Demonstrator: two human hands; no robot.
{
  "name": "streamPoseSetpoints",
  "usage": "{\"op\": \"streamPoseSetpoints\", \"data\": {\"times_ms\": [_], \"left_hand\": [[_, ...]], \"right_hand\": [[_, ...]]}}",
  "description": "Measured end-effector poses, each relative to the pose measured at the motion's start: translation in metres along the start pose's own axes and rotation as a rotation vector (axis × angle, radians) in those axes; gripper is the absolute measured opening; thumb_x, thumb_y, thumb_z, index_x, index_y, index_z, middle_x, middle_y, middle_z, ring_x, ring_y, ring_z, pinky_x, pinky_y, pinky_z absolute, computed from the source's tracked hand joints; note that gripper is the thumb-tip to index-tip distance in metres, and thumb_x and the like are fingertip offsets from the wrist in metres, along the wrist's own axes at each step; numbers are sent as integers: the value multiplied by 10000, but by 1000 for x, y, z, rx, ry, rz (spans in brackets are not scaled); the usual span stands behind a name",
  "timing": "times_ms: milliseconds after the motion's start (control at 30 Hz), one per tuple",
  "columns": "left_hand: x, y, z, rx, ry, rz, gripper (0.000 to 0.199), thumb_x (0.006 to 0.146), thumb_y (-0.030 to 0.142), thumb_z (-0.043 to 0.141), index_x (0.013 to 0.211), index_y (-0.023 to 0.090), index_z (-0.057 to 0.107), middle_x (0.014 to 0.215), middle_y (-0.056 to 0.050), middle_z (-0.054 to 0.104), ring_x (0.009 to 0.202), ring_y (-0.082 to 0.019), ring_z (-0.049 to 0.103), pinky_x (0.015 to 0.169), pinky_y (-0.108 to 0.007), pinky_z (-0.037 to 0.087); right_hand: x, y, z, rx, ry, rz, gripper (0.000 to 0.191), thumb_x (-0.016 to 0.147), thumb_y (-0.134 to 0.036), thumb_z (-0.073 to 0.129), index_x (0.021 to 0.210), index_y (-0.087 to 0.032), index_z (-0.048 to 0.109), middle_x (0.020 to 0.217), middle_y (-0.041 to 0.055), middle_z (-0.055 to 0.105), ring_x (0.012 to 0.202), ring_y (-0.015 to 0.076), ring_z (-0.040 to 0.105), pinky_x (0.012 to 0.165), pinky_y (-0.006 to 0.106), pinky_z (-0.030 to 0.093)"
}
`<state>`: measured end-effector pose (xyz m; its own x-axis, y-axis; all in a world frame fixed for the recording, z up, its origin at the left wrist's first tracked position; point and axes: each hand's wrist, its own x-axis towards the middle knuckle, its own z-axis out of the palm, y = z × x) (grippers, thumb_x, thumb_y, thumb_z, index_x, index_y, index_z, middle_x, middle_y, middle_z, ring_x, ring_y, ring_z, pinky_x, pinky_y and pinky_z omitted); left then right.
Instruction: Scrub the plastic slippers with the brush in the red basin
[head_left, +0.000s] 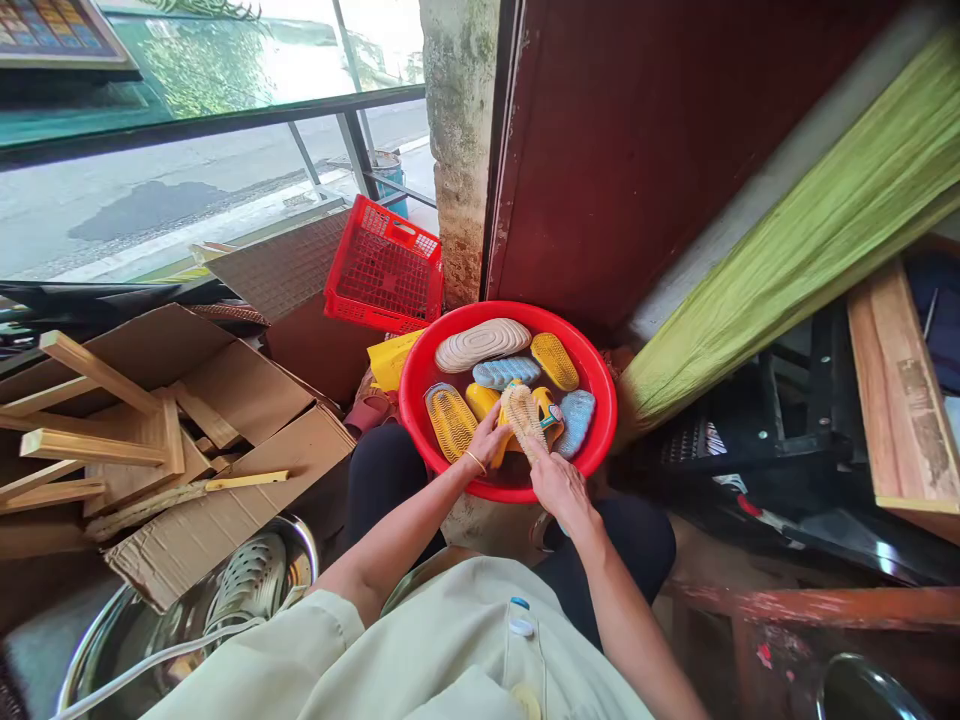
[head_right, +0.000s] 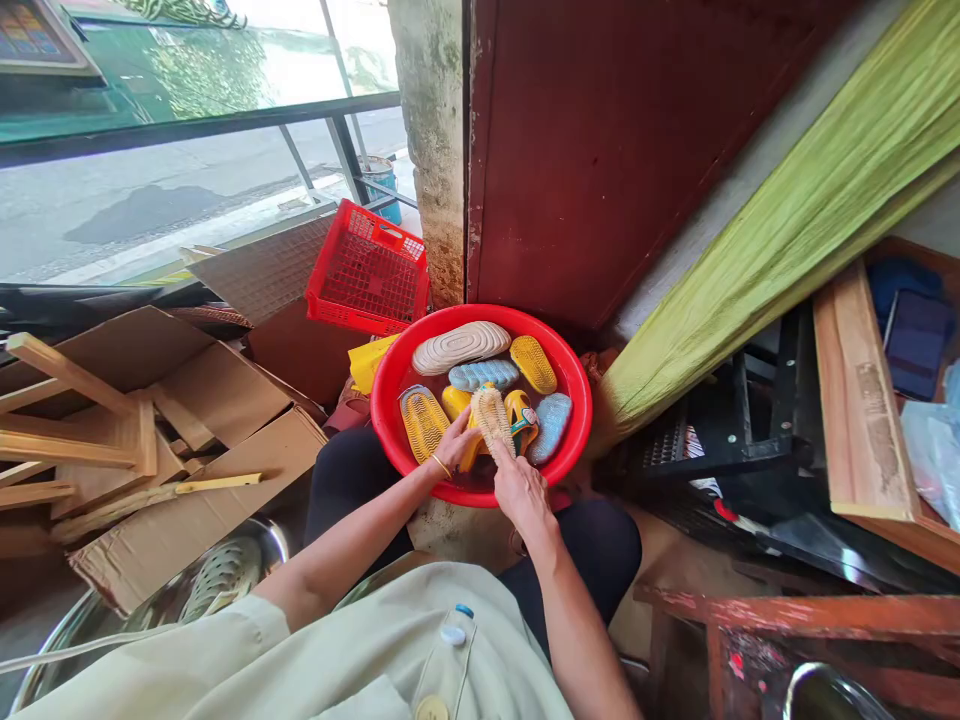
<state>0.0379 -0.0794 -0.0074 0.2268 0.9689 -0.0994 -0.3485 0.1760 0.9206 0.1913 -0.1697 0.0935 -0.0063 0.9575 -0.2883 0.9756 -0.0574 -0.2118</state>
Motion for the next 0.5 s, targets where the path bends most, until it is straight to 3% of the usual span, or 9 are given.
{"op": "streamPoseSetpoints", "data": {"times_ms": [100,200,267,333,400,500], "left_hand": [[1,15,-10,-183,100,-154,698,784,313,745,1448,185,569,1226,-101,749,1134,-288,706,1028,-421,553],[1,28,-19,-267,187,-263,584,816,350,718,1371,198,621,1089,-74,777,972,-254,746,896,-385,600],[1,34,-24,-305,202,-320,520,841,408,689,1303,172,656,1035,-85,781,933,-261,751,862,-396,611],[2,37,-28,-350,184,-391,491,860,453,643,1223,125,683,970,-118,782,909,-287,755,843,-425,618],[4,37,-32,-401,178,-442,475,875,463,586,1153,94,698,921,-146,780,899,-308,756,843,-450,621],[9,36,-33,-446,188,-423,453,877,429,539,1133,91,702,928,-157,783,920,-316,757,876,-467,619]], "right_hand": [[3,10,8,175,86,-6,608,986,-233,468,1585,-334,476,1174,89,778,1029,266,740,880,349,559],[32,3,4,444,130,-63,553,965,-253,508,1512,-293,573,1176,66,782,1003,247,740,871,329,577],[50,-7,0,631,101,-32,571,961,-281,501,1529,-248,554,1029,67,795,785,216,741,710,302,597],[58,-15,1,766,36,20,624,964,-299,470,1581,-212,479,802,24,750,533,161,653,514,256,543],[50,-16,7,841,-49,15,651,960,-311,463,1602,-208,443,643,-39,653,411,124,557,407,215,464],[18,-7,24,888,-155,-38,644,943,-338,522,1578,-233,488,584,-72,586,379,98,501,370,187,415]]}}
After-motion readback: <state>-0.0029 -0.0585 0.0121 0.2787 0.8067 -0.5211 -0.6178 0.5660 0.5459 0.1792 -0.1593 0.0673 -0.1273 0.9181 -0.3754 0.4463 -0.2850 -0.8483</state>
